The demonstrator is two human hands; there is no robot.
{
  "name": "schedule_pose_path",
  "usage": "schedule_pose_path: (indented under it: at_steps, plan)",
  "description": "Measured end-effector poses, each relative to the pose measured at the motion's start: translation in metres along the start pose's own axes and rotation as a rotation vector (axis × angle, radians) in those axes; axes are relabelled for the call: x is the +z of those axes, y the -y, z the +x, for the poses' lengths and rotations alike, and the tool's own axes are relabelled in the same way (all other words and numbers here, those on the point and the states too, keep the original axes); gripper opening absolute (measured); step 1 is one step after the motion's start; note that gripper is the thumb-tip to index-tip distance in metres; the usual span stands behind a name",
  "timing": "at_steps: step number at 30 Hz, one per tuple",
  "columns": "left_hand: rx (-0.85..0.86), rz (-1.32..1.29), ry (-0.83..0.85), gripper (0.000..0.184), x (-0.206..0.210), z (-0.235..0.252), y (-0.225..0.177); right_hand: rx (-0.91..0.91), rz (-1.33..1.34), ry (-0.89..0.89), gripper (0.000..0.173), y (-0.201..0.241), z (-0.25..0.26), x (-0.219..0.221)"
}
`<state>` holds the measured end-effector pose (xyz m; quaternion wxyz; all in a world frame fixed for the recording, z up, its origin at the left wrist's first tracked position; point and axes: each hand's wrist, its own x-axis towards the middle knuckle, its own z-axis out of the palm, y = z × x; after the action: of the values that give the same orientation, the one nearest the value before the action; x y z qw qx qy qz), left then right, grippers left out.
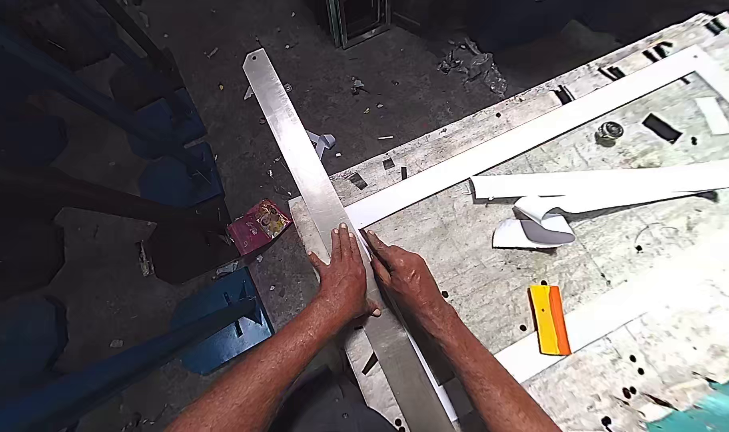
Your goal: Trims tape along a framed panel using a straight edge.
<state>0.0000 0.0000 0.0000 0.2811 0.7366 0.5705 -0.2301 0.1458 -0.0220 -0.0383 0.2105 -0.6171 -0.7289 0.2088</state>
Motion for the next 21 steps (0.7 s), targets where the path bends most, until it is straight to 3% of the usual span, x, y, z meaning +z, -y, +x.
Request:
schedule_pose_path:
  at_steps: [21]
  plan:
    - [0.025,-0.026,-0.023,0.159,0.003,0.002,0.003,0.064,-0.114,0.220,0.046,0.011,0.026,-0.010]
